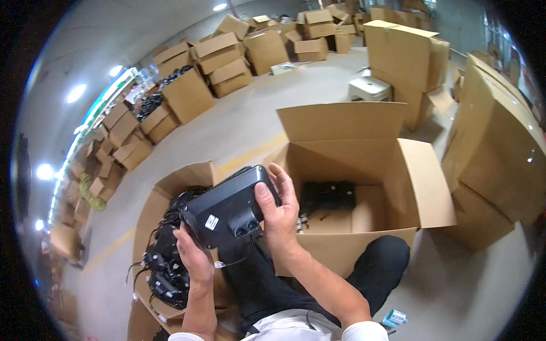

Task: The person sits on the floor between two large cardboard boxes and repeatedly picks up black electronic devices from a pile in the left box. They inspect each device by turning it over in their hands and then place it into the empty box on the right. The process is repeated for multiple units throughout the clip.

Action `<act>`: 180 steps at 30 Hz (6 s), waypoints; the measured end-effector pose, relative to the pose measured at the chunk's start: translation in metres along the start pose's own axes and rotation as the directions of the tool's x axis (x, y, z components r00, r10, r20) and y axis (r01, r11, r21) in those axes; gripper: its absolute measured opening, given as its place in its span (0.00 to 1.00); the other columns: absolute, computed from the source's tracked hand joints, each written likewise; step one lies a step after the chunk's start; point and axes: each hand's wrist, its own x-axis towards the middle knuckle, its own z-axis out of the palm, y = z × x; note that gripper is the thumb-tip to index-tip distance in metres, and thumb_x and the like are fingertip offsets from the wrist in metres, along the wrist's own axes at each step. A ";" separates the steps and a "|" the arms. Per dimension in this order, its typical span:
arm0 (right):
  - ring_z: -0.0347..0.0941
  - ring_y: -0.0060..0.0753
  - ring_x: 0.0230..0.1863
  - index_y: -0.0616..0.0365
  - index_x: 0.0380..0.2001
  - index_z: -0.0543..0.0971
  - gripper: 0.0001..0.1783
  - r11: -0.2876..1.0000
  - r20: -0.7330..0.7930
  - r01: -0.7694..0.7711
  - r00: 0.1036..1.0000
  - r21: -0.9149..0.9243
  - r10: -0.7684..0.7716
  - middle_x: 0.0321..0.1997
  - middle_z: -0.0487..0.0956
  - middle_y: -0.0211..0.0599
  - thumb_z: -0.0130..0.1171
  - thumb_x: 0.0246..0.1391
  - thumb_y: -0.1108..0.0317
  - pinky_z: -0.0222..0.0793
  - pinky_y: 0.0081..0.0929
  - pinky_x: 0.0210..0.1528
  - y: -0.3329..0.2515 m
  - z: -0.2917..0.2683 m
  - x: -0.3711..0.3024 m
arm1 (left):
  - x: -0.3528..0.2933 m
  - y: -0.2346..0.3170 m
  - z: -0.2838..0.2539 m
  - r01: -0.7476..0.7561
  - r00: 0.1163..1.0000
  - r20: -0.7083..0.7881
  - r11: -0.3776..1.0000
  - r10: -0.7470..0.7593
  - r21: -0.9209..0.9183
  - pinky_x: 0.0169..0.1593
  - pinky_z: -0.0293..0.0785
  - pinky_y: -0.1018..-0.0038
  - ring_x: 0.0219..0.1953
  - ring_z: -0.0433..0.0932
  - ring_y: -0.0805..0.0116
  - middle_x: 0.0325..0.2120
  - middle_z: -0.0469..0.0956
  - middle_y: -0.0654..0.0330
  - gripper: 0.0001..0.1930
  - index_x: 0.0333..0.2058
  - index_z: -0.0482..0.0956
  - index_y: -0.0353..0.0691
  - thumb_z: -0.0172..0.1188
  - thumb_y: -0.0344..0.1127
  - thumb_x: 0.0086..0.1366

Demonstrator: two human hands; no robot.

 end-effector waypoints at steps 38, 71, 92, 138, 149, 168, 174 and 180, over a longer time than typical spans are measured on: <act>0.70 0.47 0.62 0.61 0.63 0.70 0.32 0.737 -0.605 -0.649 0.513 0.190 0.608 0.61 0.74 0.45 0.61 0.66 0.50 0.74 0.48 0.62 0.210 -0.626 0.164 | 0.160 -0.201 0.127 0.826 0.482 0.399 0.557 -0.780 0.091 0.53 0.78 0.69 0.47 0.82 0.60 0.45 0.80 0.46 0.23 0.61 0.67 0.24 0.52 0.34 0.74; 0.80 0.30 0.46 0.73 0.56 0.75 0.21 0.062 0.063 0.025 0.662 -0.998 0.747 0.49 0.82 0.44 0.57 0.67 0.68 0.77 0.28 0.50 0.062 -0.166 0.133 | 0.109 -0.213 -0.463 0.326 0.813 -0.384 -0.204 -0.437 0.923 0.61 0.66 0.51 0.58 0.71 0.46 0.48 0.74 0.49 0.41 0.53 0.79 0.43 0.82 0.50 0.38; 0.80 0.29 0.45 0.67 0.55 0.75 0.25 0.674 0.426 -0.410 0.547 -0.614 0.721 0.49 0.83 0.40 0.67 0.61 0.61 0.79 0.31 0.49 0.136 0.116 0.007 | 0.135 -0.049 -0.344 0.260 0.966 -0.067 0.946 -0.251 0.195 0.55 0.76 0.70 0.52 0.80 0.64 0.47 0.81 0.54 0.25 0.54 0.74 0.35 0.57 0.53 0.73; 0.74 0.17 0.32 0.65 0.35 0.83 0.18 0.571 -0.268 -0.735 0.670 -0.365 0.692 0.31 0.82 0.29 0.68 0.61 0.58 0.71 0.20 0.35 0.099 -0.154 -0.180 | -0.090 -0.086 -0.047 0.626 0.479 0.317 0.572 -0.819 0.531 0.55 0.78 0.73 0.51 0.82 0.67 0.48 0.83 0.52 0.22 0.54 0.77 0.26 0.67 0.31 0.65; 0.74 0.29 0.38 0.66 0.56 0.74 0.37 0.333 -0.123 -0.751 0.479 -0.571 0.869 0.42 0.80 0.43 0.67 0.58 0.43 0.71 0.26 0.42 0.056 -0.167 -0.192 | -0.183 -0.072 -0.072 0.878 0.473 -0.266 0.422 -0.840 0.228 0.52 0.74 0.74 0.45 0.77 0.71 0.43 0.80 0.57 0.17 0.51 0.76 0.28 0.57 0.38 0.74; 0.76 0.30 0.51 0.69 0.49 0.78 0.17 0.850 -0.227 -0.438 0.895 -0.293 0.383 0.51 0.80 0.40 0.51 0.62 0.68 0.69 0.28 0.59 -0.006 -0.156 -0.126 | -0.109 -0.064 0.013 0.382 0.848 0.235 0.855 -0.475 0.351 0.56 0.75 0.71 0.48 0.78 0.69 0.49 0.78 0.53 0.39 0.60 0.68 0.28 0.79 0.39 0.56; 0.72 0.33 0.59 0.68 0.67 0.62 0.44 0.852 0.050 -0.349 0.916 -0.392 0.398 0.60 0.73 0.45 0.71 0.55 0.56 0.65 0.28 0.64 -0.022 -0.147 -0.132 | -0.092 -0.043 0.014 0.451 0.835 0.255 0.872 -0.488 0.190 0.56 0.76 0.71 0.48 0.79 0.68 0.45 0.80 0.54 0.34 0.56 0.71 0.27 0.78 0.33 0.54; 0.75 0.27 0.48 0.63 0.53 0.68 0.38 0.795 0.007 -0.332 0.921 -0.508 0.389 0.47 0.78 0.40 0.78 0.48 0.56 0.72 0.25 0.51 -0.027 -0.141 -0.123 | -0.086 -0.050 0.014 0.516 0.826 0.239 0.856 -0.510 0.044 0.55 0.75 0.73 0.46 0.79 0.70 0.43 0.81 0.56 0.33 0.54 0.73 0.28 0.79 0.35 0.55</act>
